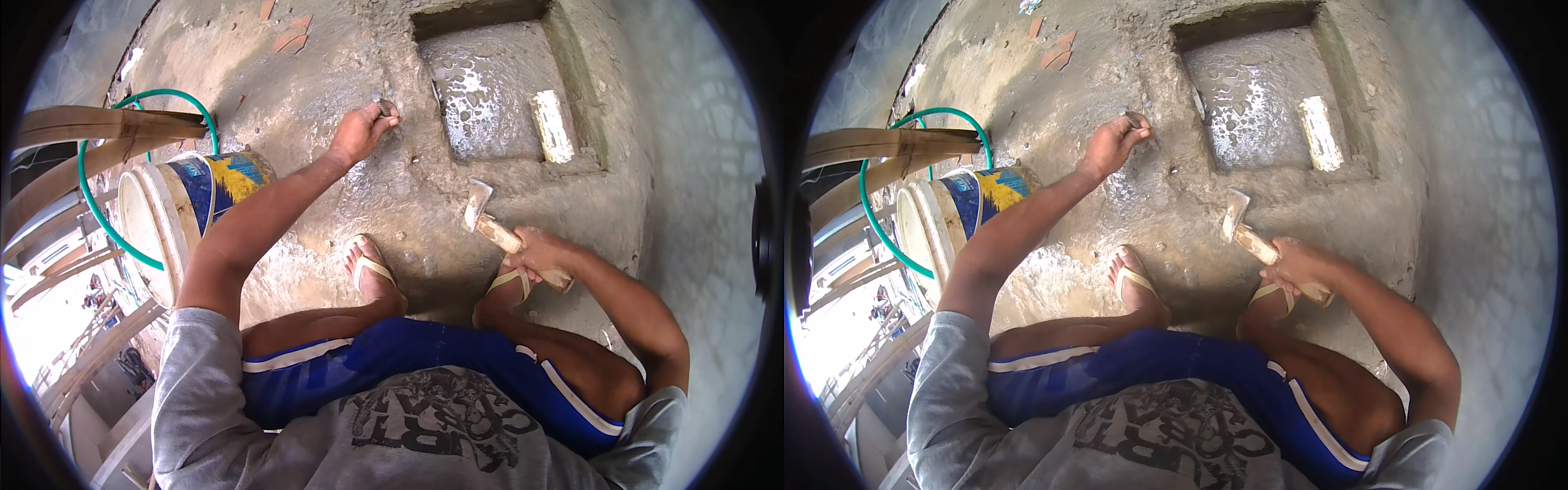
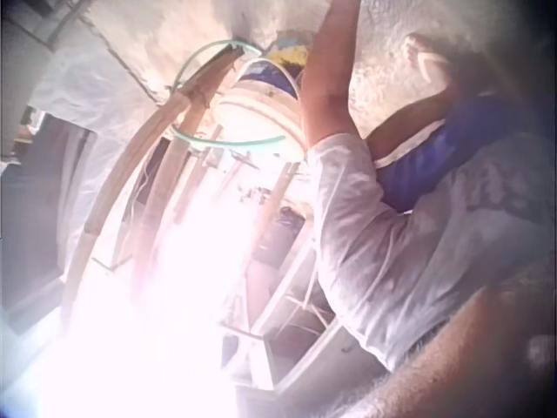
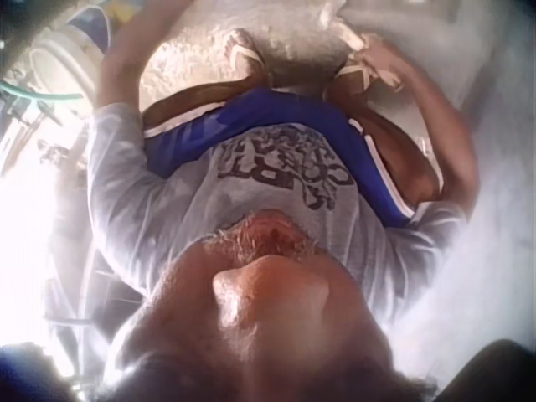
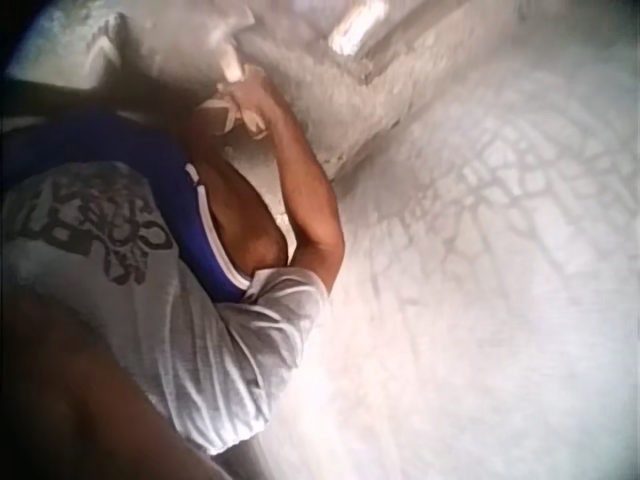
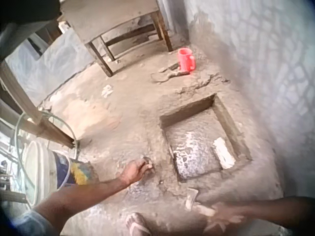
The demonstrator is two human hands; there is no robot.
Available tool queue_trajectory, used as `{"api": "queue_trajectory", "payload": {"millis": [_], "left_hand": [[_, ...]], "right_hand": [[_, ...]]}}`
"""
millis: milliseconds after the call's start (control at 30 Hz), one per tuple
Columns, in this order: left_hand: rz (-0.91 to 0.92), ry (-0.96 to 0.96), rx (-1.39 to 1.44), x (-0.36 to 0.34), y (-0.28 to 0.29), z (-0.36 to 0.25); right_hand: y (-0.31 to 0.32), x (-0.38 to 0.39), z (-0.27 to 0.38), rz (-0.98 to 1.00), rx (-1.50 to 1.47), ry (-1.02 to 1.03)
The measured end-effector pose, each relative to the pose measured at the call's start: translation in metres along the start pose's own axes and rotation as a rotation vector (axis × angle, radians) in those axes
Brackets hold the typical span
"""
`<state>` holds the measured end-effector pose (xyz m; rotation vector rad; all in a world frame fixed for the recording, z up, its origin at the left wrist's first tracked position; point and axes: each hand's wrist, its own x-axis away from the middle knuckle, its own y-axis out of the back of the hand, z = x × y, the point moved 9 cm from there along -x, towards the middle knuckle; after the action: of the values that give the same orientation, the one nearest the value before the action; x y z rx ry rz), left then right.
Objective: The person uses a hatchet and a chisel to break concrete around a PVC pipe in a floor.
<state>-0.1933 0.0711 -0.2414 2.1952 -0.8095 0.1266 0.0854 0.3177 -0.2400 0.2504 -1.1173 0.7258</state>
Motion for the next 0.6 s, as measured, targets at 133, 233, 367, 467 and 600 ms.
{"api": "queue_trajectory", "payload": {"millis": [133, 233, 367, 467, 600], "left_hand": [[-0.155, -0.06, 0.029, 0.011, 0.005, 0.005], [-0.22, -0.039, 0.057, 0.015, 0.01, 0.005], [-0.147, -0.119, 0.12, 0.009, 0.009, -0.006], [-0.1, -0.149, 0.124, 0.02, 0.0, -0.004], [-0.091, -0.079, 0.135, 0.034, 0.005, 0.007]], "right_hand": [[-0.005, 0.001, 0.004, -0.002, -0.018, -0.064], [0.008, 0.014, 0.028, -0.185, 0.071, -0.031], [0.036, 0.036, 0.112, -0.477, 0.095, 0.311], [0.049, 0.06, 0.182, -0.613, 0.144, 0.456], [0.049, 0.08, 0.228, -0.664, 0.078, 0.386]]}}
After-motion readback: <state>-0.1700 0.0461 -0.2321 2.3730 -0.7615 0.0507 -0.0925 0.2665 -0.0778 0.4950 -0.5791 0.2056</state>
